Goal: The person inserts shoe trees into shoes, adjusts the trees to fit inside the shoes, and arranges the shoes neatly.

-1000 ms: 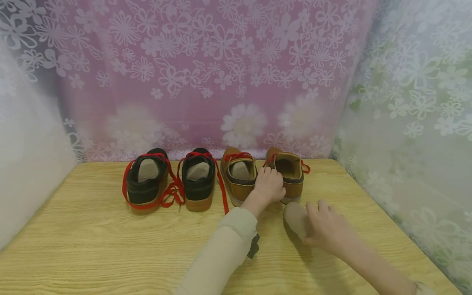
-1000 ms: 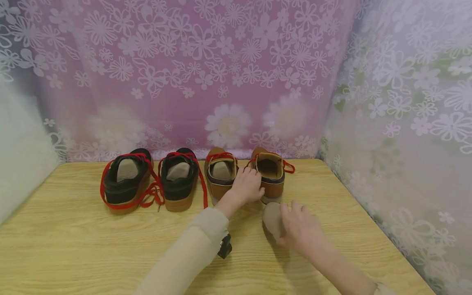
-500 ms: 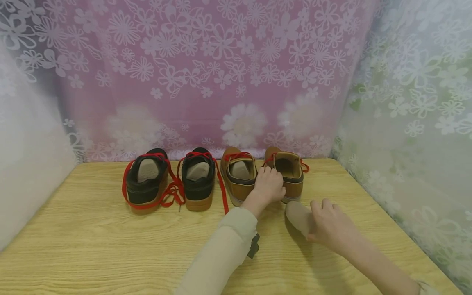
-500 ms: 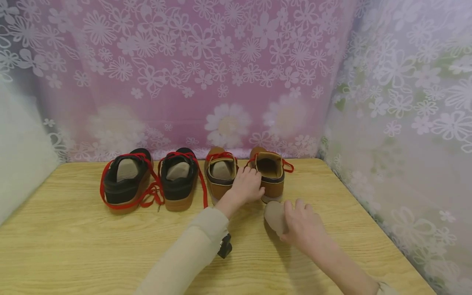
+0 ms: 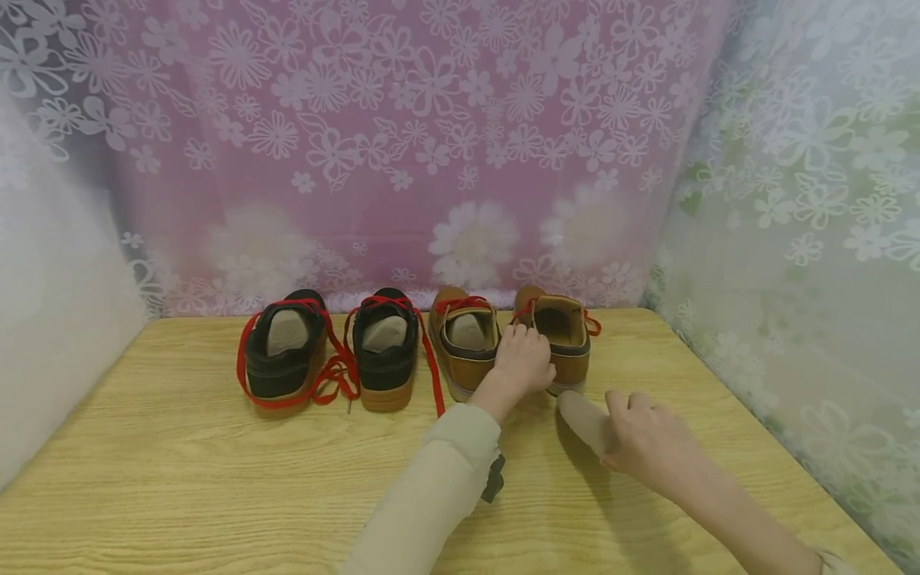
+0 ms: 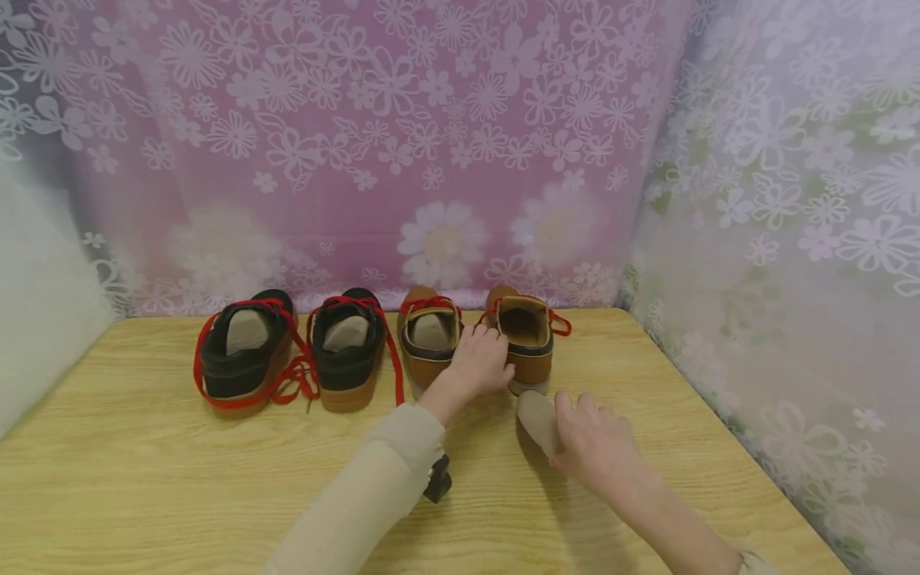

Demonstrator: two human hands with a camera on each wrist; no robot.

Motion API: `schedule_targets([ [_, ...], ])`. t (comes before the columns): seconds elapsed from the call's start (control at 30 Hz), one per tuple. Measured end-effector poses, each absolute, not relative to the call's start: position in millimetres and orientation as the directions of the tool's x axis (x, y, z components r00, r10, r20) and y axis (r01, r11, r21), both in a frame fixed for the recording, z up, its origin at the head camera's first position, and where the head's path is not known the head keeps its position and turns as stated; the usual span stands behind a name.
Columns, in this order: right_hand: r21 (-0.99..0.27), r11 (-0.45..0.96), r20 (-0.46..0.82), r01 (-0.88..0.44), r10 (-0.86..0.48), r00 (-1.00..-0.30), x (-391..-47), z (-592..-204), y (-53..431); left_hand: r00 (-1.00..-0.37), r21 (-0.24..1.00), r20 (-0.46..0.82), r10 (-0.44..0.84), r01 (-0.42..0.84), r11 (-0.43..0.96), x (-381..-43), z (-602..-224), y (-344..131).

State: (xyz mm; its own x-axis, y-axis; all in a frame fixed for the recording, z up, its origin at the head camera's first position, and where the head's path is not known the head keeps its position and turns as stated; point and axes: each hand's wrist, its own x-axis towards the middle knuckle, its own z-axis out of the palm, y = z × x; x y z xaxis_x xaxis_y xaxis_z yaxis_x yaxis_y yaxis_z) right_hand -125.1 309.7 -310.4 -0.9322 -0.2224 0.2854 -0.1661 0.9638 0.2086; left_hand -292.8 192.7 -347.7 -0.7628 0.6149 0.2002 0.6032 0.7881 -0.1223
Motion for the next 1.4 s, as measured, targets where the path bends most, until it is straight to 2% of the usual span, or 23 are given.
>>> schedule_targets([
  [0.13,0.172,0.970,0.275,-0.174,-0.217,-0.937,-126.0,-312.3,311.4,-0.765,-0.118,0.193,0.614,0.603,0.789,-293.4,-347.4,192.4],
  [0.47,0.033,0.987,0.146,-0.156,-0.159,-0.976,-126.1,-314.9,312.1,-0.755,-0.120,0.216,0.619,0.608,0.785,-292.2,-348.6,192.1],
  [0.83,0.168,0.967,0.259,-0.193,-0.233,-0.937,-125.8,-314.4,312.1,-0.762,-0.112,0.209,0.613,0.604,0.789,-292.6,-347.4,190.9],
  [1.17,0.221,0.915,0.418,-0.336,-0.400,-0.816,-132.4,-318.4,315.6,-0.758,-0.119,0.223,0.613,0.603,0.789,-291.3,-347.2,190.6],
  [1.4,0.220,0.923,0.377,-0.316,-0.379,-0.845,-130.5,-316.6,315.0,-0.753,-0.116,0.237,0.614,0.605,0.787,-290.5,-347.6,190.2],
])
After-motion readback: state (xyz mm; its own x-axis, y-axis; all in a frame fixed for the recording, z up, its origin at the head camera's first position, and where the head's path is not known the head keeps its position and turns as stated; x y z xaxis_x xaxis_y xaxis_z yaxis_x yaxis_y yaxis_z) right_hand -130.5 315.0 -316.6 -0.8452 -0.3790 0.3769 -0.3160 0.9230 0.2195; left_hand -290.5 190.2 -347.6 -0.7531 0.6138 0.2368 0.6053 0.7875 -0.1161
